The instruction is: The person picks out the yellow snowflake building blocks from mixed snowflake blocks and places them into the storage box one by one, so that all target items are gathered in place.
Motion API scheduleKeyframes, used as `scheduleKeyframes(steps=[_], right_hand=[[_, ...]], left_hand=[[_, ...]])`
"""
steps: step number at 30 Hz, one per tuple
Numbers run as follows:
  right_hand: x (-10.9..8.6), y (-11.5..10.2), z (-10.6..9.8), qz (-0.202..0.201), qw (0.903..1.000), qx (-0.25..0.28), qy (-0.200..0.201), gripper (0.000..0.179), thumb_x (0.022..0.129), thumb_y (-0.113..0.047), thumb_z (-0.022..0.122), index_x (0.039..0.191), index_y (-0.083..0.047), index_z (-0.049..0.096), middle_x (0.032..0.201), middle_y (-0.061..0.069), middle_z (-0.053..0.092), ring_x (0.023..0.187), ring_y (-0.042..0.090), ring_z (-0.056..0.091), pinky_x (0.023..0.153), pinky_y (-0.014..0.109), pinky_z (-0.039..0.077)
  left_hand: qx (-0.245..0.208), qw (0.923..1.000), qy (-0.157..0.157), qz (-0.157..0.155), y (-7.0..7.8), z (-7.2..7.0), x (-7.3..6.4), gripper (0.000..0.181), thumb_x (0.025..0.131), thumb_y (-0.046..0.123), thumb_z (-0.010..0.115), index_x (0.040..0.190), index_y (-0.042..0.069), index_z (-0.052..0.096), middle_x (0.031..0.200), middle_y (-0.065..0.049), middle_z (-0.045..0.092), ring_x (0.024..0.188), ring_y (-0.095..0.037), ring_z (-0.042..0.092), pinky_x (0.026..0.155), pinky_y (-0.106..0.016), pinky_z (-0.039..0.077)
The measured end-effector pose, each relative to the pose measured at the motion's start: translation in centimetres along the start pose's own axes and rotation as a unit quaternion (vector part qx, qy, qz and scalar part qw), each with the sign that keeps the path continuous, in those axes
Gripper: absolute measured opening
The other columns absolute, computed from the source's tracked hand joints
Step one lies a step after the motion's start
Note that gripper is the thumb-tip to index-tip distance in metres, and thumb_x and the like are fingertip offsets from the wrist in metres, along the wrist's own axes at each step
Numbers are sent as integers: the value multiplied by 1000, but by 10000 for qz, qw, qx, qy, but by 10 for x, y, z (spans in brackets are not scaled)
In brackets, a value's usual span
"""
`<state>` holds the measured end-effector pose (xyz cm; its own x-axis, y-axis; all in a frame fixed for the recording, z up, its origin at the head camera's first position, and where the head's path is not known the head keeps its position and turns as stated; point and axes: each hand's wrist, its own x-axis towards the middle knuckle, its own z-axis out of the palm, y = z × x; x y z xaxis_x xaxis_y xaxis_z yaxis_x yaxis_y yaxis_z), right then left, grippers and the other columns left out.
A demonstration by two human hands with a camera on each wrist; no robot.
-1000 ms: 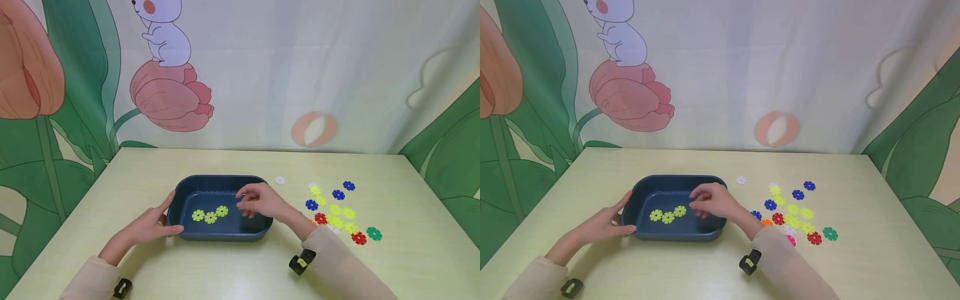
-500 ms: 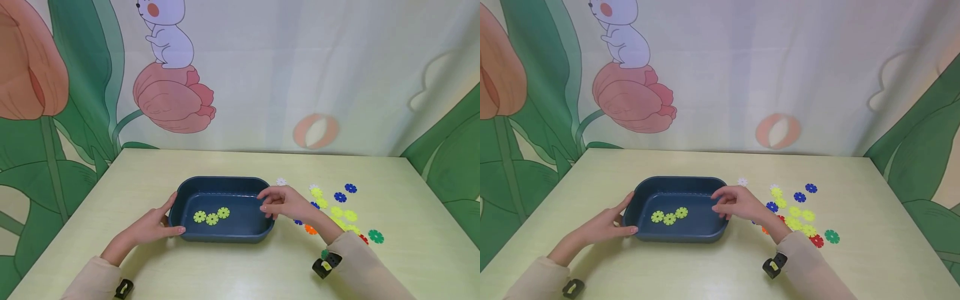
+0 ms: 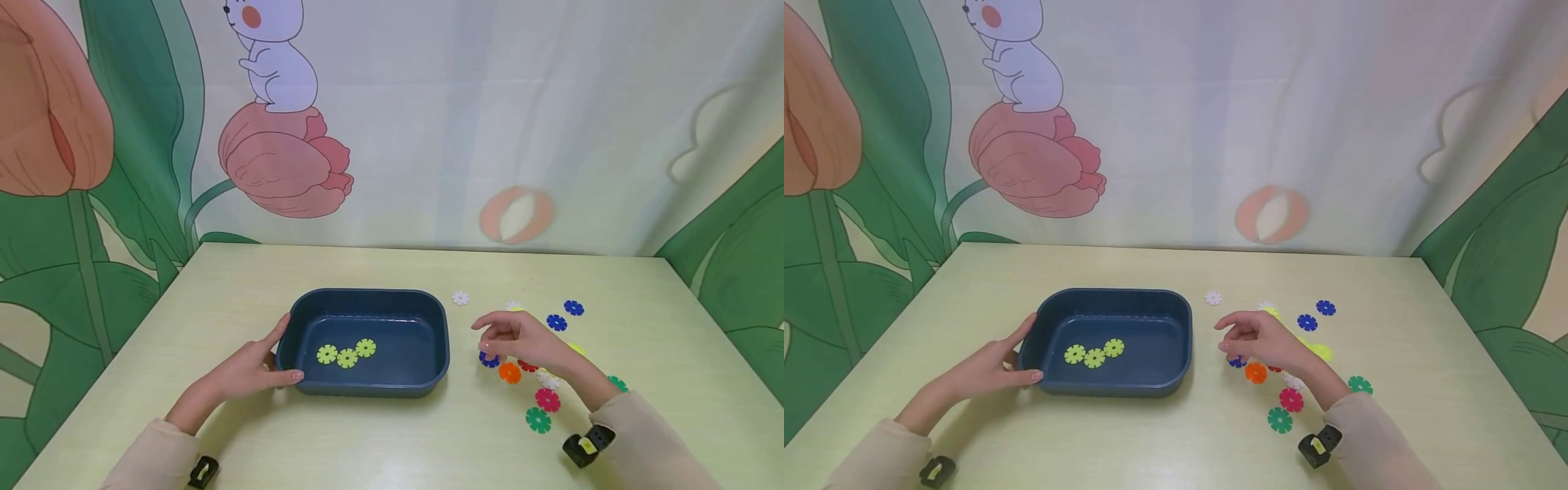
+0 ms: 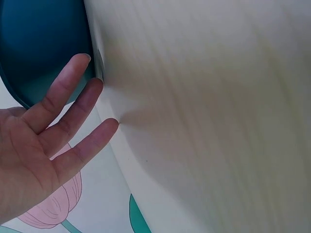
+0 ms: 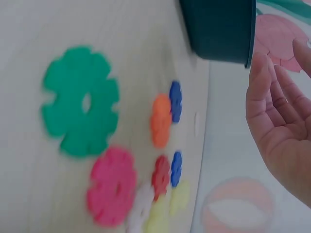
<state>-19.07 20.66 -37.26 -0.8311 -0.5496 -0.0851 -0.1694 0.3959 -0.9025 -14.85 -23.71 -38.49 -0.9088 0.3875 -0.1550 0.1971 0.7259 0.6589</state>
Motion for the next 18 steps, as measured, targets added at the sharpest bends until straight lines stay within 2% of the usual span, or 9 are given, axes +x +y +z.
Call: scheduleKeyframes(steps=[5,10,18], right_hand=[[-15,10,-14,235,9996,-142,75,41,86,-16,64,119,5,52,92,15,61,80,29,61,68,36,50],[-27,20,-27,335,9986,-356,185,43,83,-17,67,119,4,53,91,14,59,81,31,60,68,36,51],[-45,35,-46,653,9952,-575,454,45,81,-16,69,119,3,54,88,12,54,81,24,53,66,29,48]], left_hand=[[2,10000,13,-18,-1,1,0,102,79,40,68,145,1,1,70,0,60,62,-14,52,55,-27,40],[18,10000,34,-52,0,1,0,102,79,41,69,145,2,1,70,0,59,62,-14,52,55,-28,39],[-3,10000,31,-50,-2,1,0,102,79,41,69,146,3,1,69,0,59,61,-14,51,54,-28,39]])
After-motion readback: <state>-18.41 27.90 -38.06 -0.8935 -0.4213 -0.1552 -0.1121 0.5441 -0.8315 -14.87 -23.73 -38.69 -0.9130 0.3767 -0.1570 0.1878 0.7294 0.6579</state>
